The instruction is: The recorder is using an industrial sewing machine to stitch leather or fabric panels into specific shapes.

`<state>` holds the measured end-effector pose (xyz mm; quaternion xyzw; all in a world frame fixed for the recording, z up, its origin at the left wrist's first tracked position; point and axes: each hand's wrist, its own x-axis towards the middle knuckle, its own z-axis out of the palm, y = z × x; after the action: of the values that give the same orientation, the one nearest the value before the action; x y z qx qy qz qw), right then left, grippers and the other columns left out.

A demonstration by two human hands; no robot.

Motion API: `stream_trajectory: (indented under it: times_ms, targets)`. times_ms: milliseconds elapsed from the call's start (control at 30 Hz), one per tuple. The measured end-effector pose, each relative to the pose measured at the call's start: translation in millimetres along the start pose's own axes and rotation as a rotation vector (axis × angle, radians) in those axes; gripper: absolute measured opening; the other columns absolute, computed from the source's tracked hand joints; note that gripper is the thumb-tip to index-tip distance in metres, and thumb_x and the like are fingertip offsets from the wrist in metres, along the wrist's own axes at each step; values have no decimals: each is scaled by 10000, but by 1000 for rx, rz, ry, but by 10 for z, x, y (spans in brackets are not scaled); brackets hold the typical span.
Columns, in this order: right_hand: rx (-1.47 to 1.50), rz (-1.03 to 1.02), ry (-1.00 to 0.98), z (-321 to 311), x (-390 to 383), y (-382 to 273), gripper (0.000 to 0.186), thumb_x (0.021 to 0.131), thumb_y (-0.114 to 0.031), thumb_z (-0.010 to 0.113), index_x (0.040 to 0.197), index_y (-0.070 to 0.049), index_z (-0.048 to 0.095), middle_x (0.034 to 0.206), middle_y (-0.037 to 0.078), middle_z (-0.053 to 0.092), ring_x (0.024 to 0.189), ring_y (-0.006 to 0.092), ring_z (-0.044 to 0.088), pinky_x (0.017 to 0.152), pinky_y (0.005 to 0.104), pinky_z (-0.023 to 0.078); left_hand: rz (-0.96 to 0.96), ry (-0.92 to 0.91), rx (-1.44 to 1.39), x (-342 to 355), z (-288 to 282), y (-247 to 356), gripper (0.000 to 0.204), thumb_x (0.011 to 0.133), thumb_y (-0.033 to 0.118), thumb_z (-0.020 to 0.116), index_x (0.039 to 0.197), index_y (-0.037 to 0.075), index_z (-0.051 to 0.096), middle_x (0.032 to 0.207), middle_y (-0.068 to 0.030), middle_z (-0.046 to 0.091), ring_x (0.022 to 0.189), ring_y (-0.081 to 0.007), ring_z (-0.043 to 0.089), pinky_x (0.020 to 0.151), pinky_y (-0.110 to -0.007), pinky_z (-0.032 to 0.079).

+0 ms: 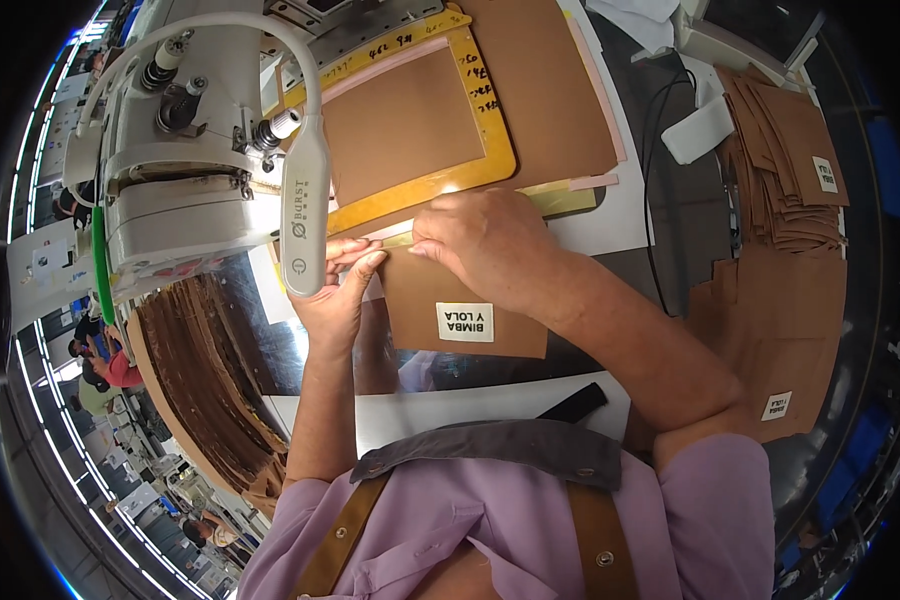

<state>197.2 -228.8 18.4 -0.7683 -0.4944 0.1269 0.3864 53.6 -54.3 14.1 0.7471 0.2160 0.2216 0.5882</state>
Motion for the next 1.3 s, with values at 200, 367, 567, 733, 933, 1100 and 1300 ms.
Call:
stream_trajectory:
  times_ms: [200,367,567,733,933,1100,1300]
  targets:
    - [-10,-50,20,-199,508,371,169,900,-239,702,860,-75,718,835,109,702,818,332,696,719,476,539,-29,-37,315,112,-494,-248,208,903,54,780,1075,-40,714,971,-140,765,868,-162,723,851,-296,569]
    - [-132,27,-30,-275,1159,609,147,911,-239,699,848,-108,724,842,115,718,839,342,696,733,480,539,185,154,832,751,-1372,-772,187,854,85,797,1022,16,757,951,-61,760,941,-163,680,804,-329,541]
    - [-270,19,51,19,1670,696,133,898,-253,717,848,-133,746,886,78,734,885,318,706,761,468,560,305,-158,645,1482,-1201,-1001,175,802,103,828,958,56,764,870,-37,763,957,-187,664,861,-367,517]
    - [-240,46,44,-7,1701,746,130,888,-264,730,864,-138,752,904,62,741,908,301,712,774,459,566,184,-344,83,2409,-686,-1248,149,769,119,849,894,83,778,836,-24,761,939,-195,660,875,-374,502]
    - [-266,-16,129,-285,1490,1041,124,872,-262,756,873,-139,763,902,67,741,905,284,715,777,437,565,-188,-850,164,2635,-1121,-1253,432,962,143,674,1360,26,553,1261,-103,656,1131,-188,651,992,-340,557]
    - [-345,-14,263,-514,1272,1265,145,846,-249,790,866,-108,766,871,62,740,848,268,710,768,420,557,-105,-828,238,2549,-957,-1257,421,957,144,679,1344,29,564,1250,-105,660,1126,-192,653,986,-343,557]
    - [-208,230,241,-447,1319,1158,132,831,-249,803,869,-128,767,915,63,742,895,262,710,779,413,558,-14,-791,366,2634,-900,-1278,407,951,145,685,1326,32,577,1235,-107,665,1119,-197,656,979,-347,556]
